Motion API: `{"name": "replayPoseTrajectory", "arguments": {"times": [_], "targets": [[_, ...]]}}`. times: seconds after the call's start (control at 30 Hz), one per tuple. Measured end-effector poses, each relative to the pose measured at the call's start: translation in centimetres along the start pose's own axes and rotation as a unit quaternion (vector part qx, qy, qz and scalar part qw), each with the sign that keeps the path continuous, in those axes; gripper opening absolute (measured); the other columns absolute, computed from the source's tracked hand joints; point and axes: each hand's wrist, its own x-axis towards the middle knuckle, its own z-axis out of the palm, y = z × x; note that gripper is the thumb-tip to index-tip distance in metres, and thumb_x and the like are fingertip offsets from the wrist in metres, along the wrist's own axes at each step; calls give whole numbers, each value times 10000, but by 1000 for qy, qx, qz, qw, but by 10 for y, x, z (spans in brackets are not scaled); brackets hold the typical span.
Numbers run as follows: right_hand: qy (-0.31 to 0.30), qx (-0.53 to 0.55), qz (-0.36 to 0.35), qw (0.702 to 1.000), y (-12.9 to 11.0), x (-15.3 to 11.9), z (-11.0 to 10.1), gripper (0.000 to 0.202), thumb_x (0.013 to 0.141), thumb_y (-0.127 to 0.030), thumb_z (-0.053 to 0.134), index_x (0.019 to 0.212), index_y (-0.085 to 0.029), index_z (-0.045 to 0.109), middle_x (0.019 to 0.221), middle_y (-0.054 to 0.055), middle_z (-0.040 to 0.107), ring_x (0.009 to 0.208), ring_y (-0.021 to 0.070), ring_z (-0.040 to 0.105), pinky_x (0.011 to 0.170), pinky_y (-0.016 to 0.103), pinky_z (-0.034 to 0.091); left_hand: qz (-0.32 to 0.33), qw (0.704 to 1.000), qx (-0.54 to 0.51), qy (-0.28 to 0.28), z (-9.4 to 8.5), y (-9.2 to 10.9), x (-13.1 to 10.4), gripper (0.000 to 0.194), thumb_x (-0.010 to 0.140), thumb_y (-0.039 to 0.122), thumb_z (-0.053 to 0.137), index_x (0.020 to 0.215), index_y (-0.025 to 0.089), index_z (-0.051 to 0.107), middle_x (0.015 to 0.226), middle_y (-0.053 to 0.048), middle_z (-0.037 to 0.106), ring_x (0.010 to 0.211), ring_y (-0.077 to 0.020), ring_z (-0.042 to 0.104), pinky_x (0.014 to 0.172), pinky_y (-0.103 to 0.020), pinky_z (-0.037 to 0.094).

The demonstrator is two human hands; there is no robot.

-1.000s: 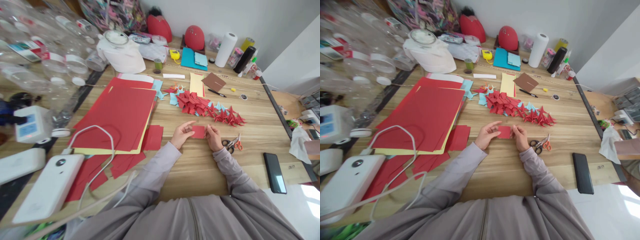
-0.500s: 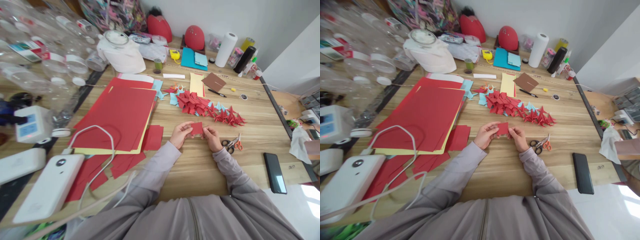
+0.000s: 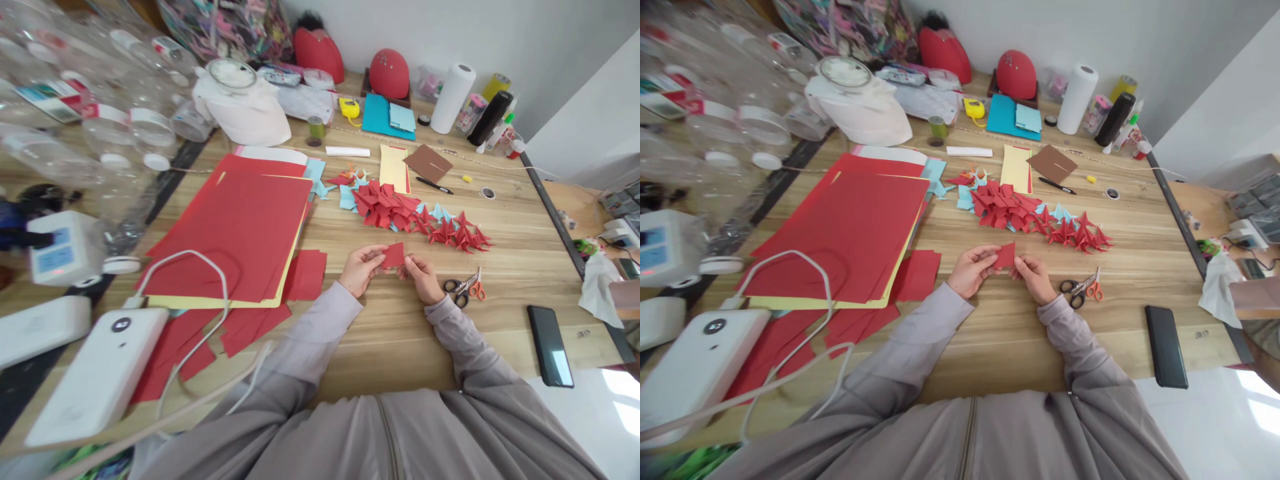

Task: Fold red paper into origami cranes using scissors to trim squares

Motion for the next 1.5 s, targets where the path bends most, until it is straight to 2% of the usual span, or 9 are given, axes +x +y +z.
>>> {"name": "replayPoseTrajectory", "arguments": {"times": [0.3, 0.4, 0.53, 0.67, 0.77, 0.87, 1.23, 1.37, 1.5], "targets": [[-4, 2, -1, 1000, 0, 0, 1, 353, 818, -492, 548, 653, -184, 600, 588, 1, 594, 526, 107, 521, 547, 254, 415, -2, 1000, -7, 2, -1, 0, 1, 355, 557, 216, 788, 875, 123, 661, 714, -18, 678, 536, -95, 615, 513, -212, 535], [11, 54, -6, 998, 3, 1, 1, 203, 788, -415, 612, 805, -218, 563, 625, -35, 589, 510, 96, 525, 513, 233, 407, -2, 1000, -7, 10, -2, 0, 1, 352, 558, 225, 787, 871, 124, 662, 730, -21, 679, 544, -93, 612, 514, -213, 536], [18, 80, -31, 996, 5, 1, 3, 366, 711, -309, 693, 1027, -286, 510, 812, -41, 607, 566, 93, 549, 508, 224, 415, 29, 999, 10, 26, -2, -3, 2, 345, 578, 261, 779, 878, 131, 666, 730, -6, 665, 594, -98, 613, 511, -211, 533], [-9, 18, -46, 999, 7, 0, 4, 181, 735, -293, 661, 899, -230, 617, 786, -12, 597, 604, 97, 543, 561, 242, 431, 67, 996, 56, 26, 0, -5, 1, 508, 596, 272, 770, 1069, 146, 631, 758, 9, 655, 623, -102, 609, 527, -226, 536], [21, -2, -43, 999, 9, 0, 4, 161, 735, -312, 657, 867, -221, 643, 754, -8, 598, 608, 107, 543, 567, 251, 441, 78, 994, 71, 20, 1, -4, 0, 633, 617, 277, 756, 1205, 157, 557, 750, 19, 649, 600, -98, 604, 548, -240, 537], [48, 7, -32, 998, 11, 1, 2, 185, 724, -326, 669, 881, -229, 656, 744, -8, 614, 623, 118, 555, 564, 253, 450, 80, 994, 79, 13, 0, -4, 0, 651, 636, 290, 740, 1238, 157, 529, 729, 19, 643, 584, -105, 613, 565, -250, 535], [46, 5, -36, 998, 14, 1, 1, 228, 747, -318, 643, 964, -248, 652, 699, -6, 626, 619, 137, 567, 563, 264, 457, 60, 990, 127, 0, -3, -3, 1, 589, 582, 260, 765, 1105, 119, 536, 692, 8, 656, 577, -141, 640, 553, -270, 531], [45, -41, -62, 996, 18, 2, -1, 201, 759, -288, 623, 953, -248, 659, 852, 19, 647, 678, 141, 575, 598, 270, 468, 42, 990, 133, -16, -4, -3, 0, 562, 568, 248, 774, 1056, 110, 533, 653, 15, 644, 550, -146, 639, 531, -269, 522], [30, -106, -106, 988, 20, 2, -4, 249, 765, -259, 620, 1011, -249, 657, 1003, 49, 636, 872, 176, 586, 775, 313, 479, 41, 989, 143, -20, -5, -2, 1, 520, 554, 252, 788, 994, 102, 556, 626, 7, 644, 525, -137, 626, 511, -256, 509]]}}
